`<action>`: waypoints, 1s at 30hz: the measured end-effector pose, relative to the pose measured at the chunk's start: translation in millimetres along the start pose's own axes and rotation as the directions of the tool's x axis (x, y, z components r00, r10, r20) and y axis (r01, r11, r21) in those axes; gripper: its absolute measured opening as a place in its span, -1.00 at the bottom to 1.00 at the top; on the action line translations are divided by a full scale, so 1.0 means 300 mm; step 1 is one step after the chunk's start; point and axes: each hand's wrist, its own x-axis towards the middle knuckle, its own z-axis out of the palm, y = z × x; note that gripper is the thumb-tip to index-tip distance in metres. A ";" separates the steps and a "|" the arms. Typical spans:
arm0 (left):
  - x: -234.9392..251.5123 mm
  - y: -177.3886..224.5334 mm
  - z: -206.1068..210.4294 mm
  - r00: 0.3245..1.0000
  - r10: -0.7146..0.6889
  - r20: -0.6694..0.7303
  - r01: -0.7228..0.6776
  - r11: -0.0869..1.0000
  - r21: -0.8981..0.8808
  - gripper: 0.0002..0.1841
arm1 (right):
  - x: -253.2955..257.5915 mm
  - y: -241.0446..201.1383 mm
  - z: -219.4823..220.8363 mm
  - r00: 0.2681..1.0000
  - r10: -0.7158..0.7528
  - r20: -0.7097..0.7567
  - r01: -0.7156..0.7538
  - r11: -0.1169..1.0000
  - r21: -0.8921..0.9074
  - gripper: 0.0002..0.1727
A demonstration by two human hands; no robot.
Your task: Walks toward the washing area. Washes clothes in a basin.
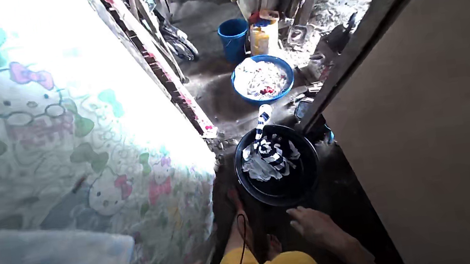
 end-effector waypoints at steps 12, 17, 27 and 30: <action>0.567 0.271 -0.230 0.896 -0.262 0.359 0.130 0.926 0.353 -0.43 | 0.389 -0.039 -0.163 0.977 0.211 0.018 -0.197 0.875 0.441 -0.46; 0.583 0.269 -0.284 0.881 -0.226 0.415 0.113 0.953 0.280 -0.55 | 0.480 -0.221 -0.282 1.000 -0.008 0.008 0.005 0.942 0.335 -0.32; 0.395 0.174 -0.354 0.963 -0.266 -0.053 0.261 0.962 -0.083 -0.50 | 0.679 -0.514 -0.260 0.985 -0.143 0.092 0.044 0.737 0.674 0.04; 0.242 0.084 -0.319 0.927 -0.339 -0.160 0.287 0.916 -0.280 -0.29 | 0.668 -0.481 -0.150 0.976 -0.043 0.215 -0.165 0.505 0.847 -0.10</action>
